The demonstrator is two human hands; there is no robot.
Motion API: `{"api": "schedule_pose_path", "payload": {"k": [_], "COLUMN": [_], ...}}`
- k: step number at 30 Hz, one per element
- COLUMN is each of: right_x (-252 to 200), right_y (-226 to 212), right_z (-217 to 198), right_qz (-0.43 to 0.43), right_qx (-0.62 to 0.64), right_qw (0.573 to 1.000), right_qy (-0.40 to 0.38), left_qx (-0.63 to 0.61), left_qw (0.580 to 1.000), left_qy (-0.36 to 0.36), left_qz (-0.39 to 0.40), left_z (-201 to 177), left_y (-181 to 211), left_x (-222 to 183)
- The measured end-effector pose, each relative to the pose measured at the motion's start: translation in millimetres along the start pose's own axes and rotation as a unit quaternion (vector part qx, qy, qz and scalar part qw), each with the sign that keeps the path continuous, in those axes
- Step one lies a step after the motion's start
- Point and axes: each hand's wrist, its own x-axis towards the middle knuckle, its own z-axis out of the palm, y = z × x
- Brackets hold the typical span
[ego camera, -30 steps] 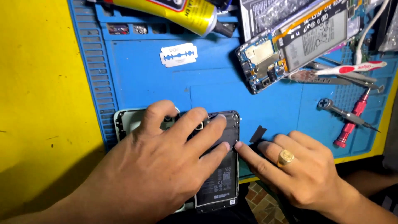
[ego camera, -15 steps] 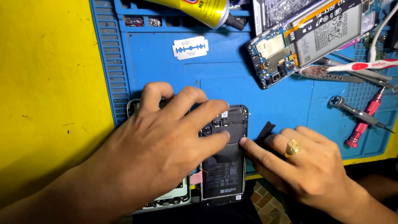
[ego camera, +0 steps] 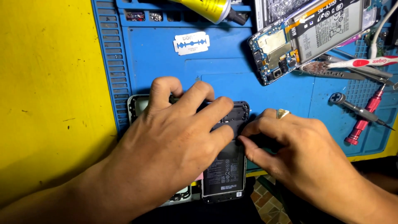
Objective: Assembling a smartphone by installing internal components and securing them with screws using a screwdriver.
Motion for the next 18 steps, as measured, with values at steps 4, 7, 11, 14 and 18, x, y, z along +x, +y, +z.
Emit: {"api": "schedule_pose_path", "payload": {"k": [4,7,11,14,18], "right_x": [6.0,9.4,12.4,14.9,15.1], "right_y": [-6.4,-7.2,-8.0,-9.1,-8.7], "right_z": [-3.1,-3.4,-3.6,-4.7,-13.3], "right_qz": [0.016,0.05,0.065,0.086,0.052], "right_qx": [-0.013,-0.025,-0.034,-0.046,-0.034], "right_qw": [1.0,0.998,0.996,0.993,0.996], "right_qy": [-0.017,-0.03,-0.042,-0.06,-0.062], "left_qx": [0.011,0.008,0.014,0.004,-0.01], "left_qw": [1.0,0.999,0.999,0.999,1.0], "left_qy": [0.023,0.029,0.027,0.027,0.02], "left_qz": [-0.005,-0.012,-0.02,-0.028,-0.017], "left_z": [4.3,5.7,6.5,7.3,5.0], "left_y": [2.2,3.6,6.1,7.7,3.1], "left_x": [1.1,2.3,4.8,4.9,2.9]}}
